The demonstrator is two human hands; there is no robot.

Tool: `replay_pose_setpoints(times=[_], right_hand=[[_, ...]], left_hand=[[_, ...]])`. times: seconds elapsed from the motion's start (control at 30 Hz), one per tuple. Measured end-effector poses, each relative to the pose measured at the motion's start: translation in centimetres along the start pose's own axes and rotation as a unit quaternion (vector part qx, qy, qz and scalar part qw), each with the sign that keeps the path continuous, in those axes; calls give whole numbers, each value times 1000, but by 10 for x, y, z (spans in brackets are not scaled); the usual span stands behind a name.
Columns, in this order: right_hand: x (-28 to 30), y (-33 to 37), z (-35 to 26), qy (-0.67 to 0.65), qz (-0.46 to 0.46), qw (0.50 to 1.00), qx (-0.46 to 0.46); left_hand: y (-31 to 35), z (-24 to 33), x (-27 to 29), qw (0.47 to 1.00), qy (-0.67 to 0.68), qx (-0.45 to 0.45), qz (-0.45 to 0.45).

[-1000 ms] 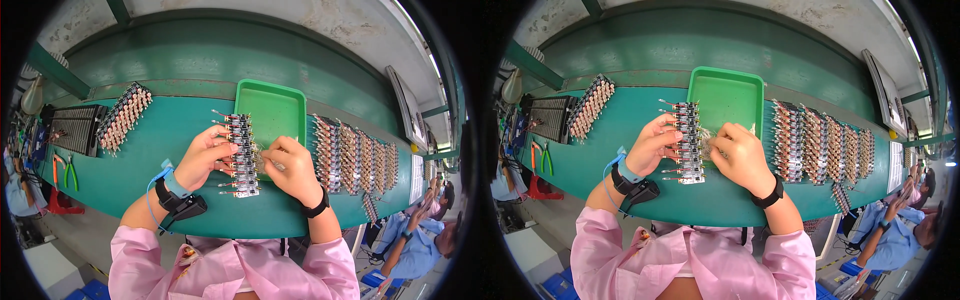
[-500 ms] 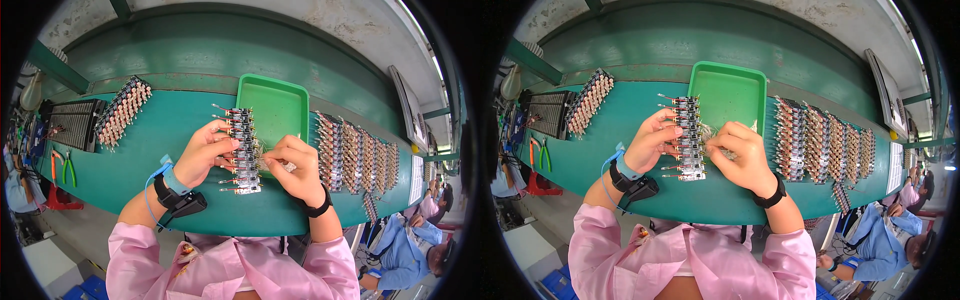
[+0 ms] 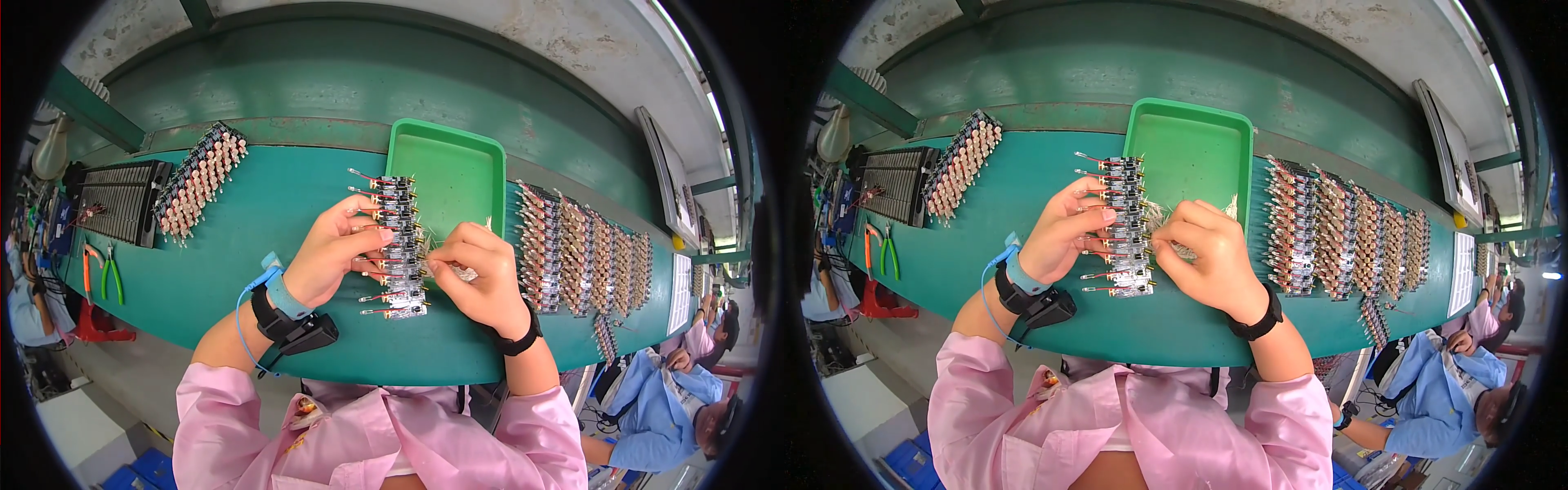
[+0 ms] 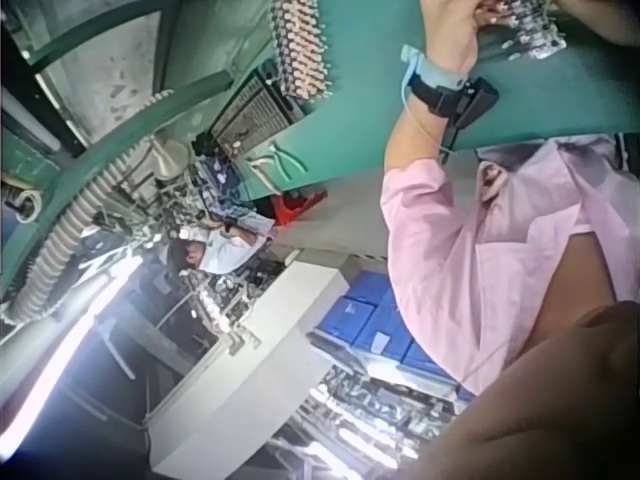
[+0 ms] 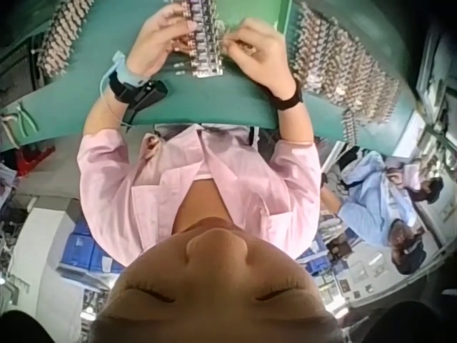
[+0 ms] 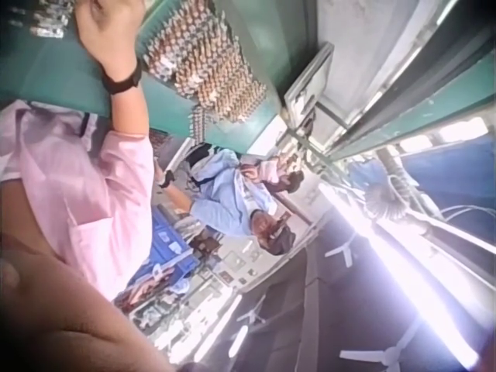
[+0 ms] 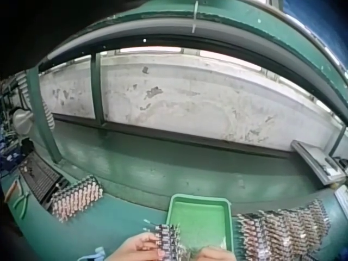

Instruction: The person picks up a circuit board strip and inserts small components into it by hand, then places the strip onto the table and picks up another strip to repeat the process.

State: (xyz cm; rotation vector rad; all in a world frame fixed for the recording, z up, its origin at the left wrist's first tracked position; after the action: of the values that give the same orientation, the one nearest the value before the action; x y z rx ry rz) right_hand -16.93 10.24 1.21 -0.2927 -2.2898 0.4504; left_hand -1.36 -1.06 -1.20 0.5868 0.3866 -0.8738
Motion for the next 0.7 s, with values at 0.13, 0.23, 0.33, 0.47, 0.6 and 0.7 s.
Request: replay_pose_setpoints(times=[0.13, 0.23, 0.33, 0.47, 0.6, 0.7], right_hand=[[0, -1, -2, 31, 0, 999, 17], [0, -1, -5, 55, 0, 998, 21], [0, 0, -4, 73, 3, 997, 18], [0, 0, 0, 32, 4, 999, 4], [1, 1, 2, -46, -11, 998, -50], [2, 0, 2, -52, -24, 997, -56]], left_hand=[[0, -1, 0, 1000, 1, -2, 3], [0, 0, -1, 1000, 1, -3, 2], [0, 0, -2, 1000, 0, -5, -5], [0, -2, 1, 1000, 0, -10, -8], [2, 0, -3, 1000, 1, -2, -9], [2, 1, -3, 1000, -5, 0, -13]])
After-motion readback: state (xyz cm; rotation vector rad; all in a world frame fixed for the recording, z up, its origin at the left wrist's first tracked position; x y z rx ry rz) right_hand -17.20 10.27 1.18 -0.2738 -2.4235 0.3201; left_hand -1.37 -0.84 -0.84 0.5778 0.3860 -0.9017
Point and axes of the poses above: each hand's wrist, its own y-axis away from the middle knuckle, its own x-axis out of the back of the hand, z = x × y, the point moved 1 cm from there along -y, towards the middle knuckle, and after that the axes turned 3 degrees about y, right-handed, at the moved point
